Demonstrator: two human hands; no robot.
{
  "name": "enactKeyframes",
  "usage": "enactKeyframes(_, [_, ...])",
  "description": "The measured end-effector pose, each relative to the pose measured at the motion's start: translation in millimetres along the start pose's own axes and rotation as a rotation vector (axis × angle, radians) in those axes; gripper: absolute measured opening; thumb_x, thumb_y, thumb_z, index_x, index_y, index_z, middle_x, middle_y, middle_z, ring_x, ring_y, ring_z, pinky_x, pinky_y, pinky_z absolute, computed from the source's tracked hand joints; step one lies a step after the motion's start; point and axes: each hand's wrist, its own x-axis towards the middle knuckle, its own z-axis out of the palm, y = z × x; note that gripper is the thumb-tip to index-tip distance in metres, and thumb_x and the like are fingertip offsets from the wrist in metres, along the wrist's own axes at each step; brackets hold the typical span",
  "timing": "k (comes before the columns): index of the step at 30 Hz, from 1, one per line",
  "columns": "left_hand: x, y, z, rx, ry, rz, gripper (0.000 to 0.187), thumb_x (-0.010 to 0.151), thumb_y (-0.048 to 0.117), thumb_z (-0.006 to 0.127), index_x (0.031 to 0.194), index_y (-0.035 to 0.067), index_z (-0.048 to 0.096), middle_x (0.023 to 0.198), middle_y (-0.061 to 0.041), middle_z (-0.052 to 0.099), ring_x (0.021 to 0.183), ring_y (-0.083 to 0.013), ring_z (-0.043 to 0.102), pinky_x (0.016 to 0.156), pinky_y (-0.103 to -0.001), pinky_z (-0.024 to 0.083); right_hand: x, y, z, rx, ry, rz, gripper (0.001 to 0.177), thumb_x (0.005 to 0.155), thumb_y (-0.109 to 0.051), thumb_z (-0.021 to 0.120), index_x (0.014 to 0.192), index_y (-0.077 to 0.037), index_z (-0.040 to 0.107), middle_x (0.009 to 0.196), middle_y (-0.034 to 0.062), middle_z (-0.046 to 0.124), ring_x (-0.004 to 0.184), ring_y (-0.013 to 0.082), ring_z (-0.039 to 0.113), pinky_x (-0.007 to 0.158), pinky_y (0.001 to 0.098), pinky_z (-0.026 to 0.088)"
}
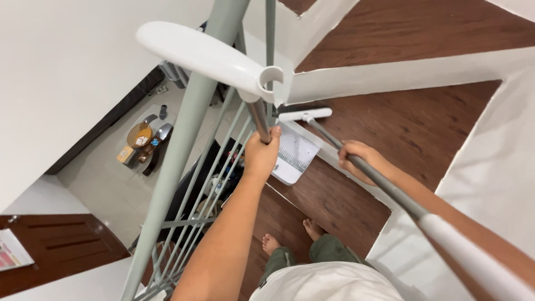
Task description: Sweep dust and debris from each step of a wooden staircase into a handheld dustpan using a broom.
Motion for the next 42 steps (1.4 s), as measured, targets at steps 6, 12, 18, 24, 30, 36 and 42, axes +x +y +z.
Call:
enactKeyframes(6, [-6,6,-5,0.025,0.007,-0.001,0.038,0.094,0.039,0.066,0.104,0.003,0.072,0.083,-0.007,0.071,0.077,-0.0197,0.069,0.075,-0.036,0.054,-37,-22,-63,0.021,0.009,0.024,0.005,0.086,-0.008,0.067,0.089,-0.009,0.065,0.123,0.0113,0.066,0.12,0.0289,0.06,0.097,0.0414,0.05])
enactKeyframes(12, [2,0,2,0.008,-0.009,0.035,0.038,0.096,0.038,0.066,0.104,0.001,0.071,0.081,-0.01,0.069,0.075,-0.0223,0.067,0.072,-0.037,0.054,-2,0,-37,0.107,0.058,0.254,0.005,0.095,-0.008,0.064,0.1,-0.007,0.064,0.11,0.0199,0.067,0.123,0.0417,0.057,0.098,0.0497,0.049])
enactKeyframes(18, [6,1,4,0.038,0.027,0.06,0.037,0.095,0.038,0.067,0.102,0.002,0.074,0.085,-0.01,0.073,0.08,-0.022,0.07,0.077,-0.036,0.053,-31,3,-31,0.03,0.034,0.225,0.006,0.091,-0.013,0.068,0.095,-0.008,0.066,0.123,0.0084,0.066,0.114,0.0372,0.063,0.092,0.0448,0.054])
enactKeyframes(24, [10,-10,5,0.045,0.043,0.124,0.036,0.095,0.037,0.068,0.101,0.002,0.075,0.086,-0.01,0.074,0.082,-0.0222,0.071,0.078,-0.036,0.053,-6,28,-10,0.066,0.087,0.014,0.007,0.087,-0.008,0.068,0.093,-0.01,0.065,0.127,0.0156,0.066,0.127,0.0333,0.061,0.098,0.0431,0.052])
enactKeyframes(30, [5,-5,7,0.065,0.012,0.073,0.036,0.096,0.037,0.066,0.1,0.002,0.075,0.079,-0.012,0.072,0.073,-0.0229,0.068,0.073,-0.037,0.053,-29,28,-16,-0.009,-0.017,-0.096,0.011,0.084,-0.006,0.072,0.091,-0.01,0.066,0.12,0.0112,0.068,0.13,0.0301,0.059,0.104,0.0405,0.051])
enactKeyframes(36, [-6,-12,5,0.018,0.005,0.067,0.036,0.095,0.035,0.067,0.1,0.0,0.072,0.083,-0.011,0.072,0.075,-0.0229,0.069,0.072,-0.038,0.054,-59,6,-82,0.036,0.159,0.276,0.007,0.087,-0.012,0.07,0.091,-0.009,0.066,0.14,0.0096,0.066,0.117,0.0246,0.066,0.094,0.0356,0.051])
enactKeyframes(42, [-15,-15,11,0.031,0.01,0.014,0.038,0.094,0.037,0.068,0.103,0.0,0.068,0.09,-0.013,0.074,0.082,-0.0232,0.071,0.077,-0.038,0.054,-36,26,-73,0.005,0.22,0.368,0.008,0.095,-0.015,0.069,0.097,-0.008,0.065,0.115,0.0153,0.067,0.106,0.0251,0.062,0.086,0.0386,0.049])
